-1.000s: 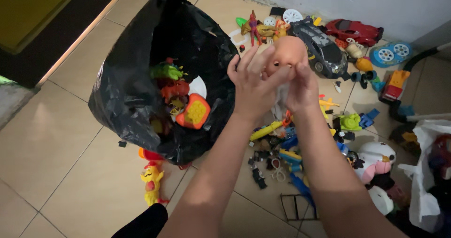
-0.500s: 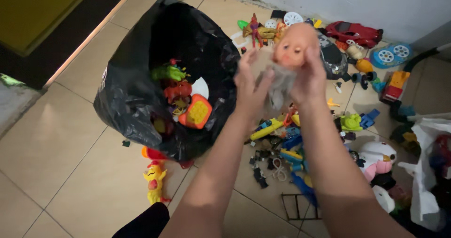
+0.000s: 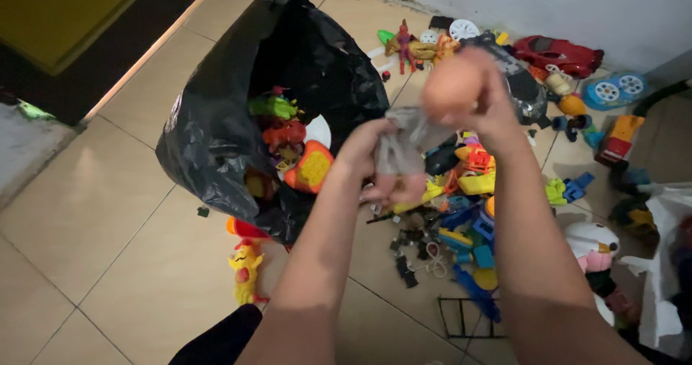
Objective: The person sorts a large pile of toys on the floor, picking up items one by one and placing them into a black trash bag or a white plastic bag. The person handles various toys including cars, figures, and plastic parts.
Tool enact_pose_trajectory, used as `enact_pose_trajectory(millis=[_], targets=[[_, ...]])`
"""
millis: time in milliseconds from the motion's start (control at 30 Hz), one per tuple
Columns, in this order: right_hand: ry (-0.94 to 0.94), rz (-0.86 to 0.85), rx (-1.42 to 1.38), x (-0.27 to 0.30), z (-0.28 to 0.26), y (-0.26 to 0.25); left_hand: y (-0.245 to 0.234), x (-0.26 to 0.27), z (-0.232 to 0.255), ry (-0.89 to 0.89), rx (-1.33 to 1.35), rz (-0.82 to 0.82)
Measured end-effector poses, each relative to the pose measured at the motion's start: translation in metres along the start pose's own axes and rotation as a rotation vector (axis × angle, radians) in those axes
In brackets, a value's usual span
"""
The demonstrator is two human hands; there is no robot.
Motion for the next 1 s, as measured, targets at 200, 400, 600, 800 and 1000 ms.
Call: enact_pose_trajectory(millis=[200,400,600,800,1000], targets=[[0.089,-0.428,0.244,0.001,0.012,0.040,0.026,0.030,0.012,-0.002,0.298,-0.119],[-0.127,-0.270,0.565,-0.005,0.037,0.042,0.008,0.033,0.002,-0.023,0.440,-0.150],[0.262,-0.069,0.430,-0.004,0.081,0.030,-0.103,0.058,0.045,0.138,0.831,0.527],[0.651,0.076,0.369,0.015,0.134,-0.016,-0.147,0.040,0.078,0.341,0.556,0.658],[0.529,-0.070,0.770,0.048,0.253,-0.007,-0.063,-0.016,-0.005,0.204,0.217,0.407]])
Point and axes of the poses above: each hand's wrist, its own x-axis away from the middle knuckle, its own y-axis out of the palm, z = x × y, the point moved 4 cm from there along -x, towards the middle knuckle, and after that the axes turned 2 degrees about -x, right-handed, at the moved point
